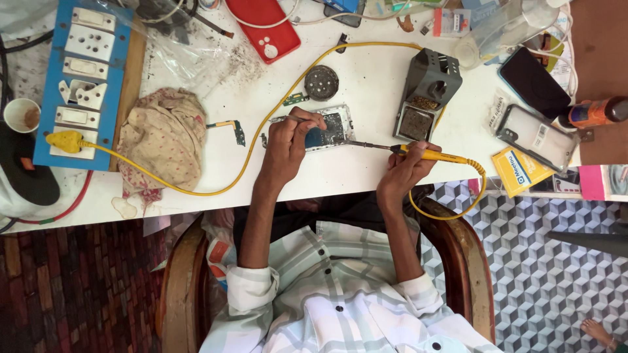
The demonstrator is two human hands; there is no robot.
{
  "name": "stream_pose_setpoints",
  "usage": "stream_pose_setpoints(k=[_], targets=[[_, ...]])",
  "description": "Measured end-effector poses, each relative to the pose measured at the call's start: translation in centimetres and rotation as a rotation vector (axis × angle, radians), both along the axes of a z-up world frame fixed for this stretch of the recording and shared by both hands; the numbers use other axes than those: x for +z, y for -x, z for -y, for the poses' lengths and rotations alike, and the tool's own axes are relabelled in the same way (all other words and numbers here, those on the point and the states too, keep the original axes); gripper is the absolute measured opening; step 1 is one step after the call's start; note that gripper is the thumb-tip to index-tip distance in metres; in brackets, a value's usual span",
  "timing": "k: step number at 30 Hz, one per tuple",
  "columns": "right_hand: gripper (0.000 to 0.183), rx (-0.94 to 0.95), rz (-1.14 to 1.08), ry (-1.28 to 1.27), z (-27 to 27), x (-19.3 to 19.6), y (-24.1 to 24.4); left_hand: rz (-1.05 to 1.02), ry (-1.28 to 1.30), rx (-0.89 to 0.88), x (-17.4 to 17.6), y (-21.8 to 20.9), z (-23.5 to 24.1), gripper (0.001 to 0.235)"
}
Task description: The person uses a hot air gun to apply heat to a small circuit board held in the left hand. The person repeatedly directs the hot air onto specific areas of the board while adjusting the board's position.
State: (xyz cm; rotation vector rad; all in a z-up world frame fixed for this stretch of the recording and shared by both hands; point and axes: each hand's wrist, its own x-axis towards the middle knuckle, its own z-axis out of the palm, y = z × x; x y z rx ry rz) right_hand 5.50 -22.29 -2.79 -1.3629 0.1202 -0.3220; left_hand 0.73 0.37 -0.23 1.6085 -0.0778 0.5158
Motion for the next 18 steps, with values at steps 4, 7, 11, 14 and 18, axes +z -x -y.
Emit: stream_pose_setpoints(k=[4,7,11,14,18], targets=[[0.021,-0.009,-0.003,0.034,0.01,0.11,0.32,0.036,0.003,-0.017,0.01,-0.04,0.02,0.018],[0.022,-0.069,-0.031,0.058,-0.11,0.18,0.49,0.045,0.005,-0.016,0.12,0.09,0.04,0.020],[0.023,-0.111,-0.027,0.069,-0.19,0.24,0.57,0.042,0.012,-0.020,0.31,0.19,0.11,0.021],[0.023,-0.132,-0.028,0.080,-0.34,0.23,0.50,0.028,-0.004,-0.010,0.39,0.14,-0.04,0.021],[0.024,-0.130,-0.052,0.019,-0.28,0.24,0.41,0.057,0.029,-0.026,0.37,-0.02,0.02,0.018]])
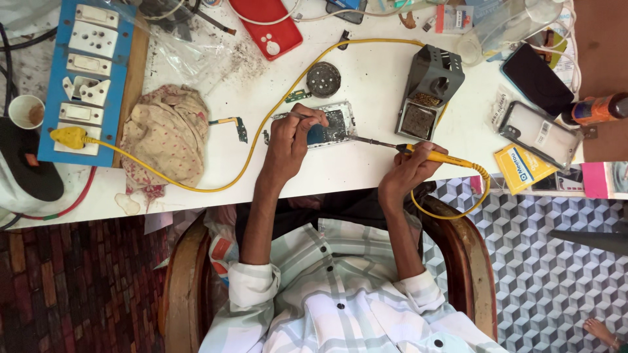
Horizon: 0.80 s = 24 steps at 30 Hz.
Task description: The person uses a hot air gun to apply heat to a small circuit board held in the left hand. The person repeatedly directs the hot air onto specific areas of the board while adjusting the board's position.
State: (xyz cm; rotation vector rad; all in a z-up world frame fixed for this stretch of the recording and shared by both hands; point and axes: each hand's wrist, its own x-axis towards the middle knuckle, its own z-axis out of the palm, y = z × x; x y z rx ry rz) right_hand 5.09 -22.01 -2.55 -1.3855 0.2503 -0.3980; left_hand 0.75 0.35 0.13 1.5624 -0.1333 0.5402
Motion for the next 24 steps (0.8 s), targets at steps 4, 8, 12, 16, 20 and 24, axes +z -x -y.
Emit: stream_pose_setpoints(k=[4,8,12,16,20,24], targets=[[0.024,0.091,0.082,-0.048,0.14,-0.09,-0.34,-0.041,-0.018,0.015,-0.02,0.12,-0.04,0.019],[0.023,0.119,0.086,-0.053,0.25,-0.40,-0.37,-0.024,-0.007,0.004,-0.11,0.15,0.02,0.018],[0.023,0.146,0.082,-0.052,0.28,-0.53,-0.60,-0.006,-0.014,0.004,-0.15,0.02,-0.07,0.017],[0.023,0.157,0.079,-0.030,0.22,-0.32,-0.55,-0.035,-0.004,0.001,-0.04,0.01,-0.06,0.018],[0.024,0.138,0.061,-0.019,0.26,-0.33,-0.44,-0.030,-0.014,0.008,-0.02,0.13,0.02,0.019],[0.024,0.149,0.067,-0.035,0.35,-0.63,-0.68,-0.007,-0.021,0.007,-0.01,0.10,-0.03,0.018]])
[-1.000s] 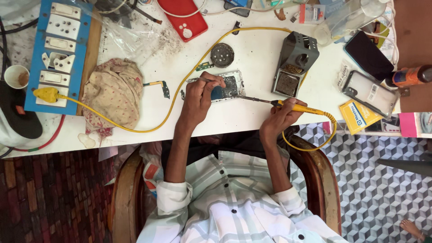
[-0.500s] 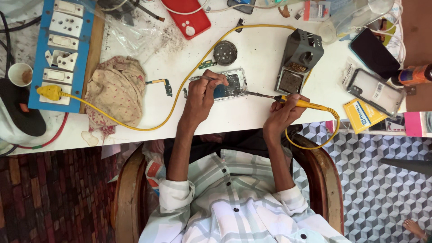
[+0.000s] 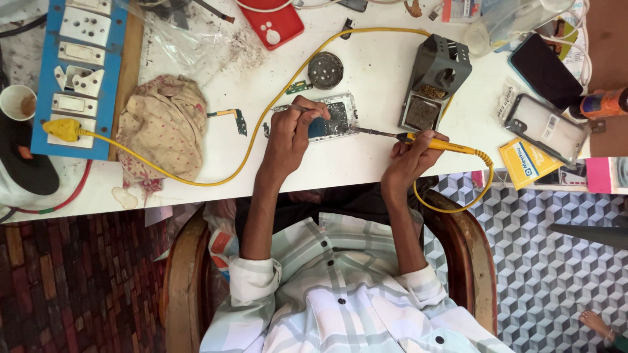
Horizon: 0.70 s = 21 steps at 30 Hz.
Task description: The person uses a hot air gun to apply heat to a small circuit board held in the left hand. The person repeatedly directs the hot air onto specific areas of the board while adjusting the board's position.
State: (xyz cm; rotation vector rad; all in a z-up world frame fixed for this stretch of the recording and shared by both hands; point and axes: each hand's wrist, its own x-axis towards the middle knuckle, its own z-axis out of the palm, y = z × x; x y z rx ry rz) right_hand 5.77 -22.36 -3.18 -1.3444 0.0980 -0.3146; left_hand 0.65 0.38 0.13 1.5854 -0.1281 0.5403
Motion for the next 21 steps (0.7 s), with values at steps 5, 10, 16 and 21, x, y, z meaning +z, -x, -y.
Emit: stream_pose_setpoints(k=[5,10,16,21], targets=[[0.022,-0.014,0.008,-0.019,0.05,-0.27,0.23,-0.041,0.006,-0.002,-0.02,0.14,0.05,0.018],[0.022,-0.041,0.009,0.040,0.04,-0.03,0.28,-0.002,0.025,-0.004,-0.06,0.01,0.13,0.018],[0.023,-0.073,-0.018,0.091,-0.08,0.45,0.35,-0.016,0.034,-0.001,-0.04,0.08,0.20,0.018],[0.025,-0.083,-0.031,0.104,-0.04,0.58,0.53,-0.047,0.053,-0.005,-0.22,0.17,0.26,0.019]])
